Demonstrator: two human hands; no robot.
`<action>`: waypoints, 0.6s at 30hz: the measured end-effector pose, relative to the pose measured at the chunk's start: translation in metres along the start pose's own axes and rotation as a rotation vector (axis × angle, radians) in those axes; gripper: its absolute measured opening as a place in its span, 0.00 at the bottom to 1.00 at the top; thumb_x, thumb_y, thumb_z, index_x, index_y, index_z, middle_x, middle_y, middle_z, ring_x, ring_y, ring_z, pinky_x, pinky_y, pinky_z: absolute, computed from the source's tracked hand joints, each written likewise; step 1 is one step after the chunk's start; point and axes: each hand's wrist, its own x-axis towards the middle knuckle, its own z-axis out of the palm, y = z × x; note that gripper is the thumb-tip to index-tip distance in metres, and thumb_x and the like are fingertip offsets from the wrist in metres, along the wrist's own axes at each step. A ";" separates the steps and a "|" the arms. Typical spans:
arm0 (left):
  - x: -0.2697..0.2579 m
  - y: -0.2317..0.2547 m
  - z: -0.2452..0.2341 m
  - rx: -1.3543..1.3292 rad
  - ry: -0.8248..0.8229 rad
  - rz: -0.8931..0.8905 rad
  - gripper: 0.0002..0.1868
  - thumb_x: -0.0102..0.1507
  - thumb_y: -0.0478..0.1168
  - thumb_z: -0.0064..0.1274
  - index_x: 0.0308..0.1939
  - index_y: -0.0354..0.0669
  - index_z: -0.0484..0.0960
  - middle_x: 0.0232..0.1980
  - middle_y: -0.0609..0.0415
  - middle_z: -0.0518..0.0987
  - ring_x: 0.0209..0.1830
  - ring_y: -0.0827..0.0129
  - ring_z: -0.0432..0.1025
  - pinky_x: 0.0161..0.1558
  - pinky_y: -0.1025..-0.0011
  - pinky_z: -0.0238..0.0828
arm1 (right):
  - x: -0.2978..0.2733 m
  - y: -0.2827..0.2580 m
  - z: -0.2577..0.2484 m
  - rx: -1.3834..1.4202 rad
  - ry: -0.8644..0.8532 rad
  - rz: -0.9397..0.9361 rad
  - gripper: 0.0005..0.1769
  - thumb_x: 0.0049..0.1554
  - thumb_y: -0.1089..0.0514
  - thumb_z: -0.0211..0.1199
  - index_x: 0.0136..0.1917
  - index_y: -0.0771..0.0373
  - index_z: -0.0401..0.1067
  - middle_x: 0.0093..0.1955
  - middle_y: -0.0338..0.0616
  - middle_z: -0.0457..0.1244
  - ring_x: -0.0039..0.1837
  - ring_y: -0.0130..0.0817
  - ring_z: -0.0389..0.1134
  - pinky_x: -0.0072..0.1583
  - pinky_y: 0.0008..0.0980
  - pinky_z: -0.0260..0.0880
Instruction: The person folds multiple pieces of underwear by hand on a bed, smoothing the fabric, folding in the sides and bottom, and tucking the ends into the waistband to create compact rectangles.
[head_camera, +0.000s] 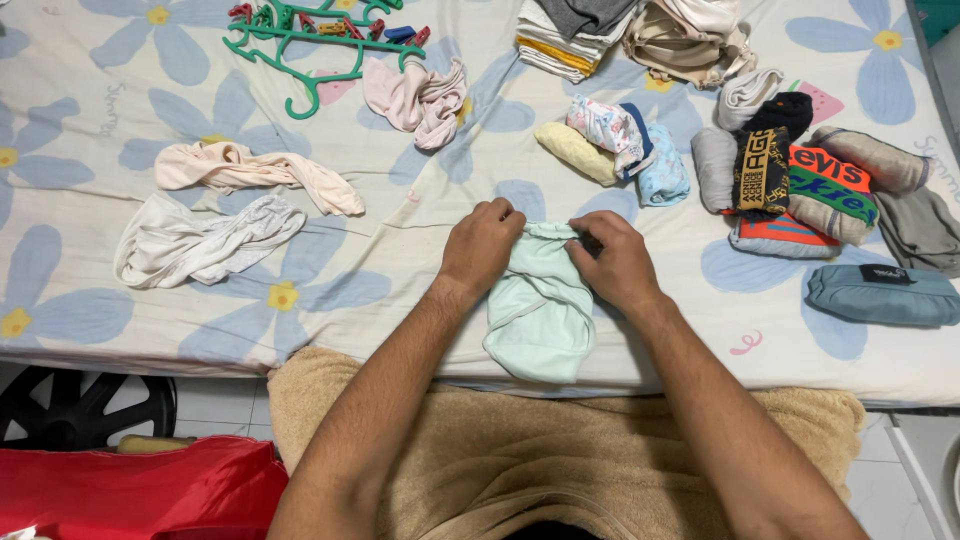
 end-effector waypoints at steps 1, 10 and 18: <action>0.001 0.000 -0.002 -0.011 -0.053 -0.030 0.06 0.63 0.34 0.55 0.43 0.42 0.83 0.46 0.52 0.79 0.50 0.58 0.75 0.46 0.61 0.75 | 0.002 0.003 0.000 0.006 0.000 -0.036 0.14 0.54 0.64 0.70 0.55 0.67 0.77 0.51 0.48 0.68 0.47 0.39 0.72 0.50 0.33 0.73; 0.008 -0.006 -0.008 -0.375 -0.062 -0.220 0.08 0.65 0.39 0.55 0.44 0.42 0.86 0.43 0.50 0.80 0.45 0.56 0.76 0.47 0.61 0.73 | 0.021 0.048 0.007 0.263 -0.127 0.113 0.08 0.61 0.62 0.66 0.54 0.65 0.79 0.47 0.44 0.71 0.46 0.29 0.69 0.49 0.30 0.71; 0.006 -0.002 0.002 -0.009 0.090 0.046 0.12 0.58 0.31 0.54 0.46 0.42 0.85 0.51 0.49 0.78 0.54 0.57 0.74 0.52 0.60 0.71 | 0.022 0.033 0.007 0.016 -0.029 -0.128 0.08 0.57 0.66 0.66 0.51 0.61 0.78 0.52 0.43 0.66 0.49 0.36 0.69 0.51 0.32 0.70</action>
